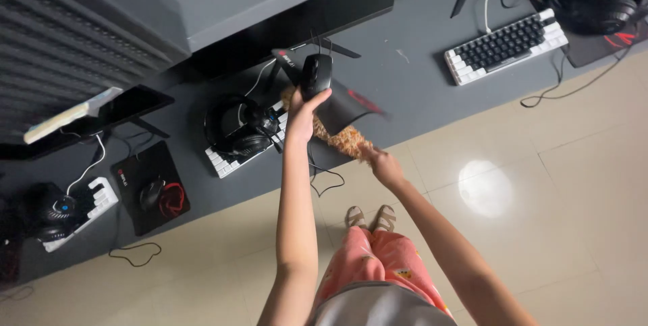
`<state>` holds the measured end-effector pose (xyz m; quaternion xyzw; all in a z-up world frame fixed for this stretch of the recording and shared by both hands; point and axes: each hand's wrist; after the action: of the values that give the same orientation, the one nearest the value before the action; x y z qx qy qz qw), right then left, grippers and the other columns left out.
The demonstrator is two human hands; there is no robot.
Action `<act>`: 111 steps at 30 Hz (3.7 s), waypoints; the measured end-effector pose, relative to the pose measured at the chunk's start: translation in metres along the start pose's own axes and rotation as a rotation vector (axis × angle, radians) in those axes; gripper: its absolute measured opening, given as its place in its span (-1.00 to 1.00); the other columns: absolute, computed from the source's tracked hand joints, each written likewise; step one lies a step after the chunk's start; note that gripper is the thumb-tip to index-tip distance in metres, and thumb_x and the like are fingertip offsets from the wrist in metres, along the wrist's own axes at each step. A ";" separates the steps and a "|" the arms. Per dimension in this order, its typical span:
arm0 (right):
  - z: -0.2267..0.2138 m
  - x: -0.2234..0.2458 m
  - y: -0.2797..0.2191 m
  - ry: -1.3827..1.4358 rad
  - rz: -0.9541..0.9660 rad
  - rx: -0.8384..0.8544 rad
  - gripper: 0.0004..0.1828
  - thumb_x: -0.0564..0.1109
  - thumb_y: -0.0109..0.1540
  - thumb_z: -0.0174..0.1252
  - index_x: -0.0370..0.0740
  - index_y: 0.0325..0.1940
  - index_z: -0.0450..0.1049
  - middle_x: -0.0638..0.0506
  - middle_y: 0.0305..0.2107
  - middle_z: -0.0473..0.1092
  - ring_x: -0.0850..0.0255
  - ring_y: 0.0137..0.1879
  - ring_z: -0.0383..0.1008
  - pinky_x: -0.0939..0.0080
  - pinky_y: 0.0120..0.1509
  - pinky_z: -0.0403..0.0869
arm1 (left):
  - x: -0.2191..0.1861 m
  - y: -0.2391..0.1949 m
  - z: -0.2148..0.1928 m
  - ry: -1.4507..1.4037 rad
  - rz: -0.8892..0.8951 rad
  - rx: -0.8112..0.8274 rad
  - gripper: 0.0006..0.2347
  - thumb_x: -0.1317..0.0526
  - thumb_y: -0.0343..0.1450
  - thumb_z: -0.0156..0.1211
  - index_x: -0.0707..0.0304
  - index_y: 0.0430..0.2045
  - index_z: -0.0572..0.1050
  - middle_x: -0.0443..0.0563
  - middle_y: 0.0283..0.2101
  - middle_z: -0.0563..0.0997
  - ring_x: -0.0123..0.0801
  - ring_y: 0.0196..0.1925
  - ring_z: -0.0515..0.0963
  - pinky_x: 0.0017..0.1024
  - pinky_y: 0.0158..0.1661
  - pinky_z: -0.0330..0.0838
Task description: The person uses a fluffy duster to clean a row of computer desks. They wipe the surfaces, keyboards, mousepads, and the areas around the monitors and headphones. The person moves along the row, cleaning each station sequentially.
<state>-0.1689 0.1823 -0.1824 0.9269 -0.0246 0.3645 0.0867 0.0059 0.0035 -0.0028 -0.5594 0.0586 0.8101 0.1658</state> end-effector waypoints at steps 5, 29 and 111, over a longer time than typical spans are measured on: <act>0.025 0.015 0.073 0.040 0.192 -0.044 -0.46 -0.25 0.23 0.11 -0.01 0.32 0.40 -0.31 -0.11 0.49 -0.30 -0.03 0.51 -0.18 0.03 0.49 | -0.016 -0.023 -0.018 0.025 0.045 -0.062 -0.56 0.31 0.31 0.44 0.34 0.09 0.48 -0.03 0.03 0.58 -0.40 0.09 0.53 -0.42 0.16 0.34; -0.057 -0.063 0.106 0.138 0.097 -0.292 -0.62 -0.11 0.35 0.13 -0.15 0.26 0.48 -0.25 -0.07 0.53 -0.12 0.01 0.57 -0.03 0.08 0.51 | 0.116 -0.026 -0.045 0.385 -0.154 -0.043 -0.40 0.19 0.17 0.52 0.29 0.12 0.45 0.02 0.09 0.52 -0.27 0.16 0.49 -0.37 0.16 0.35; -0.181 -0.136 -0.094 0.113 0.398 -0.335 -0.48 -0.24 0.29 0.10 0.04 0.35 0.42 -0.25 -0.20 0.49 -0.22 -0.10 0.54 -0.09 0.02 0.51 | 0.291 0.037 0.163 1.046 0.309 0.316 -0.52 0.20 0.34 0.33 0.31 0.14 0.35 0.30 0.12 0.45 0.13 0.16 0.48 -0.13 0.15 0.41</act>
<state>-0.3803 0.3049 -0.1580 0.8547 -0.2616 0.4164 0.1666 -0.2443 0.0733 -0.2154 -0.8394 0.3346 0.4215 0.0759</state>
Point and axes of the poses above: each hand's wrist, its own y-axis towards the middle knuckle, its own z-axis out of the palm, x = y × z
